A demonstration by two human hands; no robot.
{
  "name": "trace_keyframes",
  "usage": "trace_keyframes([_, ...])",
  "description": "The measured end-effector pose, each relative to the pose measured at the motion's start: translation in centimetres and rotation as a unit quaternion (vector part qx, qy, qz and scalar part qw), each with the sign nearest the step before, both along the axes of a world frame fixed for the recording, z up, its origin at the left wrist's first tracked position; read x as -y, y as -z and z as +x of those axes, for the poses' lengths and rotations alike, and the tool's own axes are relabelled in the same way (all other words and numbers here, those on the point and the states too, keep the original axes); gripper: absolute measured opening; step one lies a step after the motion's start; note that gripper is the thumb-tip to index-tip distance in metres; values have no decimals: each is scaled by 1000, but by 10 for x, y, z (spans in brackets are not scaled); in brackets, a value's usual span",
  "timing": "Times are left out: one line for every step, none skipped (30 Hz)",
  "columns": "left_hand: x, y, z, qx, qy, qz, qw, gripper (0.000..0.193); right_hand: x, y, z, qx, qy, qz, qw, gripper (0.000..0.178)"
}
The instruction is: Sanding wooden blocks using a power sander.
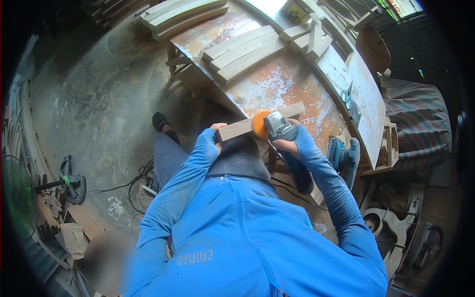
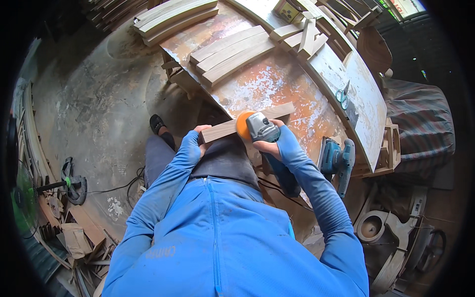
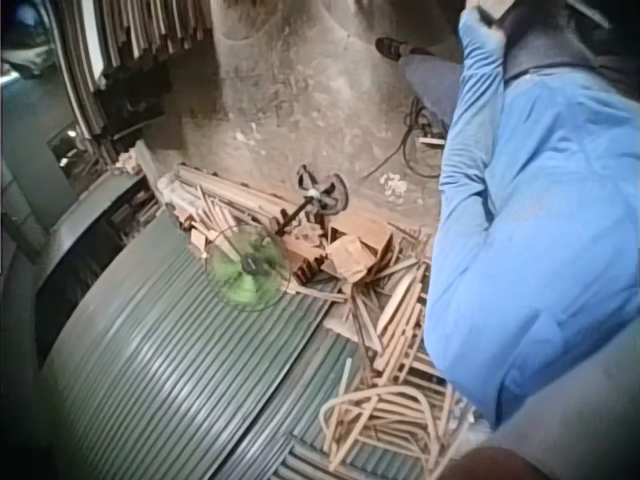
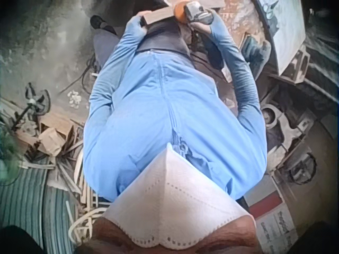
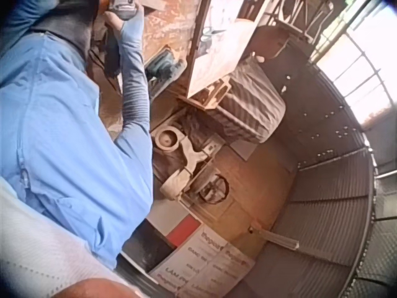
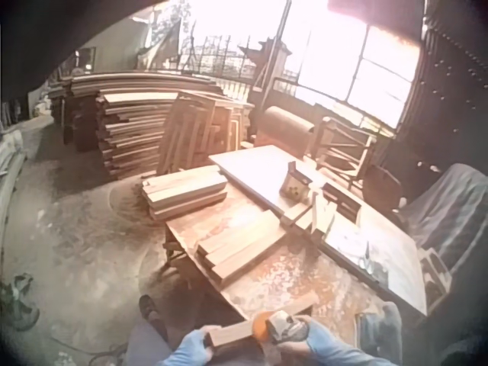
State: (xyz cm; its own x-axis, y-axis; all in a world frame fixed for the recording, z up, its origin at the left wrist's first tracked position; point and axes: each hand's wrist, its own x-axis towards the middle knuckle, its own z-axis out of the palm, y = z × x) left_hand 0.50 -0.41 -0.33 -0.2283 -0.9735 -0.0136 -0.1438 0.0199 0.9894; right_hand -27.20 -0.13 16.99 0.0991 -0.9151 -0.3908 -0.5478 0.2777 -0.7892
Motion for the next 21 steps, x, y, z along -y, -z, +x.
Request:
trace_keyframes([0, -4, 0, 9, -1, -2, 1000, 50, -2, 1, -3, -16, 20, -22, 999, 94])
trace_keyframes([1, -7, -1, 12, 2, 0, 1000, 50, -4, 2, -3, -6, 28, -10, 1000, 94])
trace_keyframes([0, -7, -1, 16, 4, -1, 1000, 50, -4, 0, 4, -2, 30, -10, 999, 94])
trace_keyframes([-1, -4, -2, 11, 2, 3, 1000, 50, -4, -1, 13, 14, 5, -8, 1000, 95])
trace_keyframes([-2, -2, -2, 6, 1, 6, 1000, 49, -4, 1, 21, 31, -20, -5, 999, 96])
trace_keyframes([-3, -1, -2, 9, 8, 7, 1000, 49, -4, 12, 26, 32, -47, -26, 998, 95])
trace_keyframes([-3, 0, -3, -1, -1, 19, 1000, 49, -2, 9, 35, 36, -41, -25, 998, 95])
trace_keyframes([-3, 1, -4, -11, -9, 32, 999, 49, 1, 1, 44, 30, -75, -2, 997, 95])
trace_keyframes([-3, 2, -4, -10, -4, 32, 999, 49, 3, -6, 49, 22, -110, 22, 993, 95])
trace_keyframes([-4, 3, -3, 1, -10, 27, 1000, 49, 3, -7, 50, 29, -104, 27, 994, 95])
trace_keyframes([-4, 4, -2, 12, -17, 23, 1000, 48, 2, -5, 48, 28, -98, 27, 994, 95])
trace_keyframes([-3, 5, -1, -22, -9, 25, 999, 48, 2, -2, 43, 16, -89, 7, 996, 94])
trace_keyframes([-2, 6, 1, -25, -2, 25, 999, 48, 2, 0, 38, 2, -80, -12, 997, 93])
trace_keyframes([-1, 6, 4, -23, -4, 13, 1000, 49, 2, 0, 31, 19, -62, 2, 998, 93])
trace_keyframes([-1, 8, 6, -21, -6, 1, 1000, 49, 2, 1, 24, 16, -55, 2, 998, 93])
trace_keyframes([-3, 9, 7, -12, -7, -4, 1000, 50, 2, 1, 17, 12, -46, 3, 999, 93])
trace_keyframes([-4, 11, 6, -15, -1, -4, 1000, 50, 3, 0, 10, 9, -38, 3, 999, 93])
trace_keyframes([-5, 7, 6, -33, 0, 7, 999, 50, 3, -3, 3, -11, -33, 6, 999, 94])
trace_keyframes([-4, 3, 4, -50, 0, 18, 999, 50, 4, -3, -7, -13, -27, 7, 1000, 94])
trace_keyframes([-3, -1, 4, -12, 9, -14, 1000, 50, 6, -1, -18, -23, 1, 16, 1000, 93])
trace_keyframes([-3, -5, 3, -13, 13, -14, 1000, 50, 7, -1, -29, -32, 29, 24, 999, 91])
